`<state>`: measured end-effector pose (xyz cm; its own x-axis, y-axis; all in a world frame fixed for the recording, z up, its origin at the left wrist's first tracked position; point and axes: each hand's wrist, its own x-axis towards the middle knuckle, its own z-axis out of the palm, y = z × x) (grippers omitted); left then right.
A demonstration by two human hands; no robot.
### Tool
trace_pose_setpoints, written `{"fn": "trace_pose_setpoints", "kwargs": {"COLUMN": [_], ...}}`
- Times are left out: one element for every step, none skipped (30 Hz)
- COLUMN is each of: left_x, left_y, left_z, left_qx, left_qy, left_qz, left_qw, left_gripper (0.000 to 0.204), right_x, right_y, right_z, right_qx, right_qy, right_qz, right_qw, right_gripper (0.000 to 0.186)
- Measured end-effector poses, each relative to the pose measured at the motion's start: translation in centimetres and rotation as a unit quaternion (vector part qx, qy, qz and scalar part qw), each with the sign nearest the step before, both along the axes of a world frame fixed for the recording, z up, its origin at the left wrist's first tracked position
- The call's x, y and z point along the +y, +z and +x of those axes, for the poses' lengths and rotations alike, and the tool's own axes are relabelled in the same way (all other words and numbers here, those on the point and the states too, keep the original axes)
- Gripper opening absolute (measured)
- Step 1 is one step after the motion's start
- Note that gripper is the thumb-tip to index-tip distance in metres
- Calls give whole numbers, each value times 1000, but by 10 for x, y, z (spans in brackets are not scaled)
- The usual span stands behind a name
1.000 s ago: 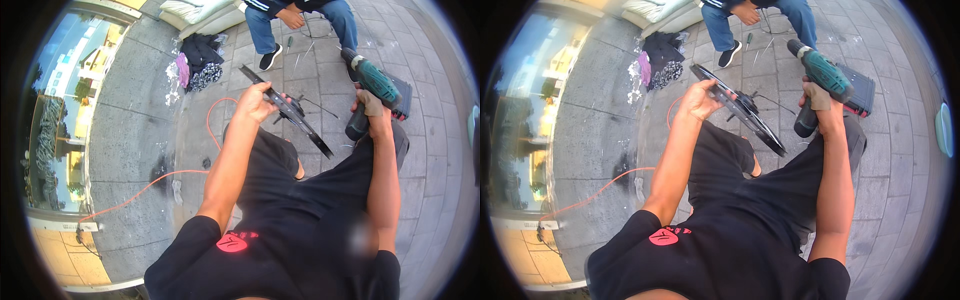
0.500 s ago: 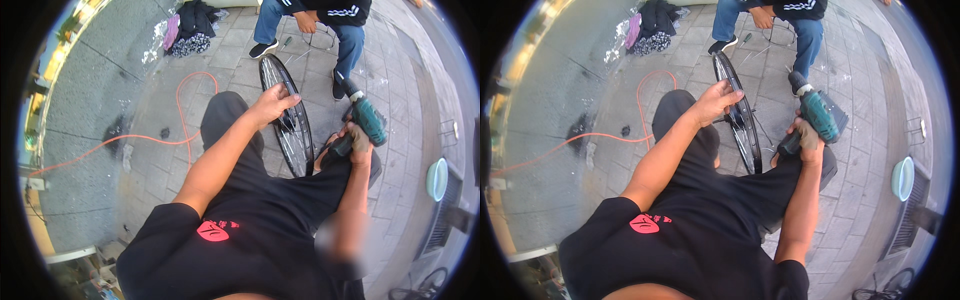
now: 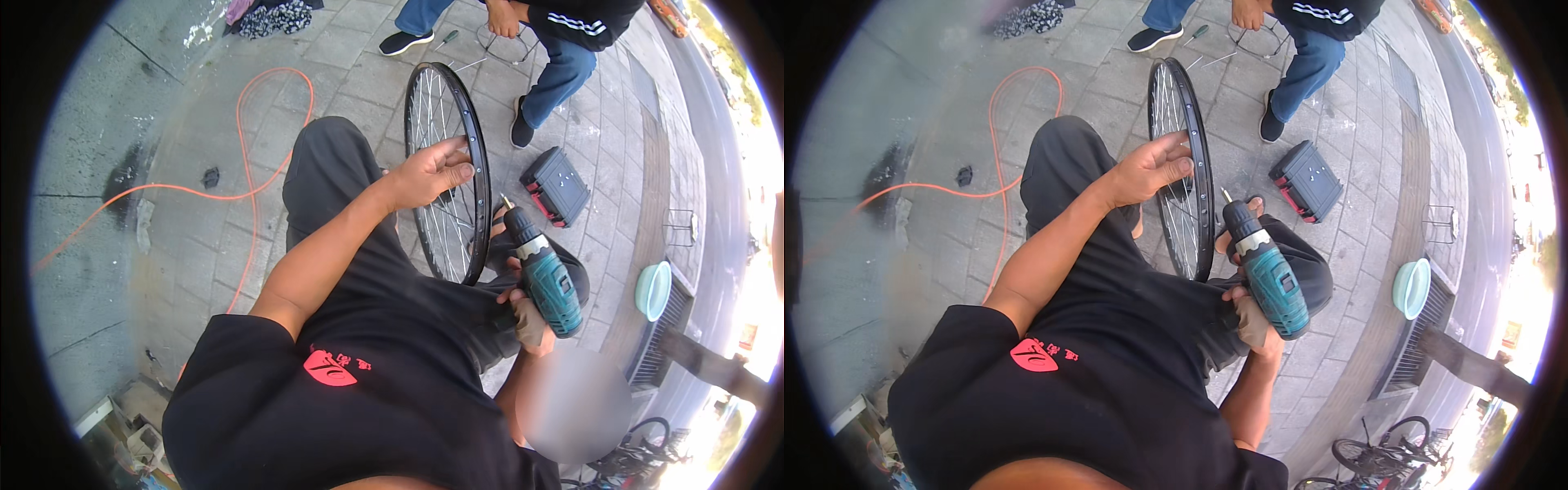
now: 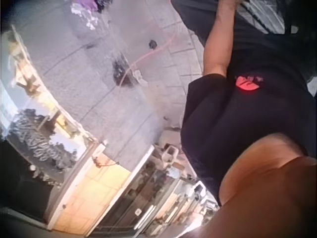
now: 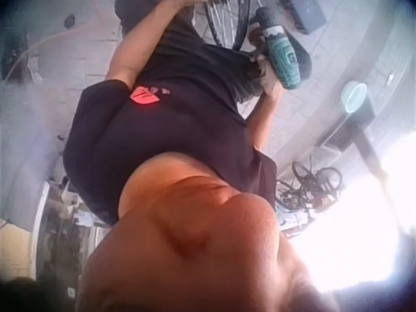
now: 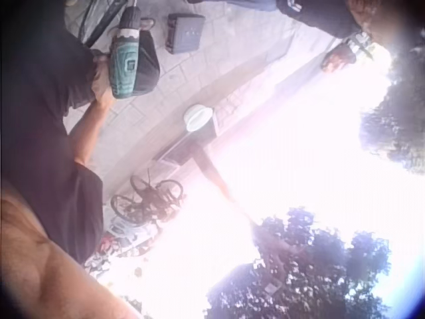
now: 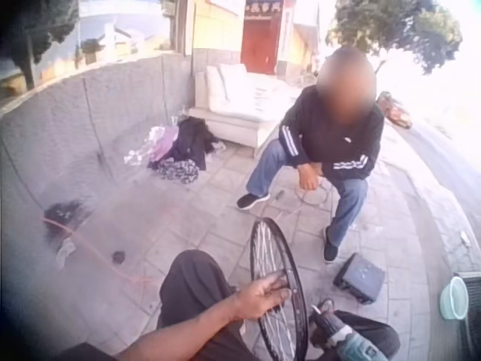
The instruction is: The person is repairing a bicycle wheel by tightening the spokes with a cordless drill. They rotate the wheel and adjust the spokes systematically.
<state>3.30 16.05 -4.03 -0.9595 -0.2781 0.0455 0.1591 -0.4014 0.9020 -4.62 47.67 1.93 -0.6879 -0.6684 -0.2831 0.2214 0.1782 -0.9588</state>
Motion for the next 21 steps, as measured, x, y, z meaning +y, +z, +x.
{"fn": "trace_pose_setpoints", "kwargs": {"left_x": [1,4,6,14,21,32,42,55,60,57,56,59,62,63,65,67,75,83,90,97,104], "left_y": [-7,-14,-17,-19,-23,-31,-39,-47,-56,-62,-68,-60,-61,-64,-70,-75,-81,-82,-82,-87,-90], "left_z": [0,-1,-3,-3,-5,-8,-10,-11,-17,-20,-25,-29,-36,-44,-50,-58,-63,-69,-75,-86,-94], "left_qx": [11,22,35,18,48,78,106,121,134,141,143,139,146,152,157,148,141,133,126,136,132], "left_qy": [10,20,28,64,94,125,159,168,190,210,227,203,178,151,119,107,98,88,78,69,82], "left_qz": [9,19,27,9,15,25,32,36,-99,-238,-372,-295,-285,-273,-262,-272,-285,-300,-314,-269,-297], "left_qw": [1000,999,999,998,994,989,981,978,968,938,889,923,931,938,945,945,943,941,938,951,942], "left_gripper": [64,64,65,59,57,54,51,39,38,38,37,31,31,31,31,30,29,29,29,27,26], "right_x": [0,-2,-4,-7,-14,-21,-25,-25,-19,-16,-14,-16,-15,-14,-11,-8,-1,8,16,23,34], "right_y": [0,1,3,4,3,1,-1,-6,-11,-18,-22,-23,-23,-21,-21,-18,-15,-10,-5,4,9], "right_z": [4,8,11,15,19,23,26,28,23,18,13,15,12,8,8,6,4,0,-3,-6,-8], "right_qx": [-7,-14,-24,-35,-38,-38,-41,-36,-28,-23,-17,-21,-29,-36,-47,-39,-38,-38,-38,-9,9], "right_qy": [-6,-12,-14,-14,-18,-20,-21,-32,-25,-17,-10,-29,-38,-47,-61,-62,-74,-86,-99,-111,-126], "right_qz": [16,32,33,34,13,-4,-24,-11,-2,2,5,-34,-44,-54,-65,-66,-59,-53,-48,-23,14], "right_qw": [1000,999,999,999,999,999,999,999,999,1000,1000,999,998,997,995,995,995,994,993,993,992], "right_gripper": [43,43,43,42,44,47,49,48,46,44,43,43,43,42,42,40,40,39,38,37,37]}}
